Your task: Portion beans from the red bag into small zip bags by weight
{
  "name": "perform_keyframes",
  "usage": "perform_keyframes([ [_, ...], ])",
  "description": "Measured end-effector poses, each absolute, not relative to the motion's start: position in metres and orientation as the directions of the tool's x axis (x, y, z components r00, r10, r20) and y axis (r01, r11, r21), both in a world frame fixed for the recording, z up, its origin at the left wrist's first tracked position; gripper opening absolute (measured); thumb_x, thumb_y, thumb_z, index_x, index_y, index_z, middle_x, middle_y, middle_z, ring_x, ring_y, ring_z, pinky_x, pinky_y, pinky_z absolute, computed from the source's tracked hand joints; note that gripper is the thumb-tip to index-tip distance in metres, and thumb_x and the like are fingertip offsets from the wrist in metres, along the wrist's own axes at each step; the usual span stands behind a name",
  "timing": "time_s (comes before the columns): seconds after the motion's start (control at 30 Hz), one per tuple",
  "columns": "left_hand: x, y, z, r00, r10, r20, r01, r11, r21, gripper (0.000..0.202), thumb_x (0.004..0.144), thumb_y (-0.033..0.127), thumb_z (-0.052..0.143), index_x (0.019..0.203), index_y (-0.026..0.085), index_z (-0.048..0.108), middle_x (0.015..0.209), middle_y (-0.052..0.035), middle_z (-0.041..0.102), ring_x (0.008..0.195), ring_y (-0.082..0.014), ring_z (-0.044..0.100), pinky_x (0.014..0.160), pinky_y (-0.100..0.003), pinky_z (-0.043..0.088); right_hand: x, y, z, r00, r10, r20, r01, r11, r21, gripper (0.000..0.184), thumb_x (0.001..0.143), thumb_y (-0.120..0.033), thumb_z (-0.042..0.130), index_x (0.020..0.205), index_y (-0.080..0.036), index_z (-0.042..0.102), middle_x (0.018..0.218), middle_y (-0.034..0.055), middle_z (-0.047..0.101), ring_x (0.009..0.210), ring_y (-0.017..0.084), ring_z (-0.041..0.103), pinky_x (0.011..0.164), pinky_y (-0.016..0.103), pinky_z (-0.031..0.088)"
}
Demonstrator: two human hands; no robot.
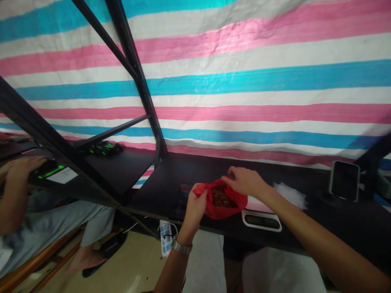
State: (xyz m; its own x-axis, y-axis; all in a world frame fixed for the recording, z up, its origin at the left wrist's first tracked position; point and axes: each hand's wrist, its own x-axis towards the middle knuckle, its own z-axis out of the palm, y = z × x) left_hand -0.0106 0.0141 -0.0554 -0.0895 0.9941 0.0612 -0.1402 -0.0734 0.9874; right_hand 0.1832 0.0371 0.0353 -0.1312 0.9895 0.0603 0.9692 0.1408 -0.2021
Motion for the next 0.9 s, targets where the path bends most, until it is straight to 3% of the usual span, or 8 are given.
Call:
perform_keyframes([
  [0.1, -0.011, 0.024, -0.049, -0.104, 0.991, 0.082, -0.141, -0.096, 0.985, 0.018, 0.08, 0.033, 0.068, 0.09, 0.018, 0.068, 0.08, -0.0007, 0.073, 0.075, -0.0167, 0.069, 0.075, -0.028, 0.054, 0.195, 0.023, 0.016, -0.102, 0.994, -0.037, 0.988, 0.097, -0.124, 0.033, 0.084, -0.033, 0.083, 0.111, -0.017, 0.075, 0.108, 0.0196, 0.079, 0.097, 0.036, 0.077, 0.082, 0.04, 0.054],
  [0.17, -0.011, 0.03, -0.042, -0.125, 0.986, 0.106, -0.126, -0.122, 0.985, 0.015, 0.08, 0.031, 0.067, 0.088, 0.018, 0.067, 0.079, -0.0004, 0.072, 0.074, -0.0163, 0.068, 0.074, -0.027, 0.053, 0.203, 0.027, 0.01, -0.078, 0.995, -0.068, 0.991, 0.069, -0.118, 0.017, 0.085, -0.021, 0.077, 0.102, -0.019, 0.077, 0.102, 0.0164, 0.081, 0.097, 0.035, 0.078, 0.08, 0.038, 0.053],
  [0.23, -0.012, 0.036, -0.031, -0.154, 0.977, 0.146, -0.099, -0.162, 0.982, 0.012, 0.081, 0.029, 0.067, 0.087, 0.018, 0.067, 0.078, 0.0006, 0.07, 0.072, -0.0156, 0.066, 0.072, -0.026, 0.052, 0.212, 0.036, 0.014, -0.049, 0.997, -0.058, 0.988, 0.04, -0.147, 0.016, 0.09, -0.019, 0.068, 0.101, -0.022, 0.079, 0.102, 0.0115, 0.082, 0.097, 0.031, 0.078, 0.078, 0.034, 0.052],
  [0.43, -0.017, 0.054, 0.0, -0.198, 0.938, 0.286, -0.017, -0.295, 0.955, 0.014, 0.087, 0.03, 0.064, 0.097, 0.02, 0.068, 0.088, 0.0014, 0.07, 0.082, -0.0146, 0.064, 0.078, -0.024, 0.05, 0.226, 0.057, 0.043, 0.012, 0.996, 0.092, 0.969, 0.011, -0.248, 0.039, 0.097, -0.026, 0.051, 0.126, -0.03, 0.076, 0.115, 0.0037, 0.081, 0.107, 0.026, 0.074, 0.081, 0.031, 0.051],
  [0.6, -0.006, 0.065, -0.016, -0.09, 0.969, 0.228, 0.045, -0.225, 0.973, 0.005, 0.075, 0.024, 0.069, 0.075, 0.018, 0.069, 0.069, 0.0007, 0.068, 0.067, -0.0164, 0.062, 0.066, -0.026, 0.049, 0.218, 0.062, 0.026, -0.02, 0.998, 0.063, 0.964, 0.036, -0.262, 0.031, 0.088, -0.02, 0.062, 0.109, -0.029, 0.083, 0.105, 0.0045, 0.083, 0.097, 0.027, 0.076, 0.079, 0.032, 0.052],
  [0.9, -0.02, 0.09, 0.005, -0.189, 0.923, 0.336, 0.1, -0.322, 0.941, 0.006, 0.086, 0.023, 0.062, 0.087, 0.02, 0.068, 0.082, 0.0003, 0.069, 0.079, -0.0164, 0.063, 0.079, -0.027, 0.049, 0.22, 0.079, 0.049, 0.074, 0.932, 0.354, 0.937, 0.056, -0.344, 0.037, 0.099, -0.022, 0.05, 0.125, -0.02, 0.076, 0.128, 0.0112, 0.076, 0.122, 0.03, 0.068, 0.099, 0.037, 0.051],
])
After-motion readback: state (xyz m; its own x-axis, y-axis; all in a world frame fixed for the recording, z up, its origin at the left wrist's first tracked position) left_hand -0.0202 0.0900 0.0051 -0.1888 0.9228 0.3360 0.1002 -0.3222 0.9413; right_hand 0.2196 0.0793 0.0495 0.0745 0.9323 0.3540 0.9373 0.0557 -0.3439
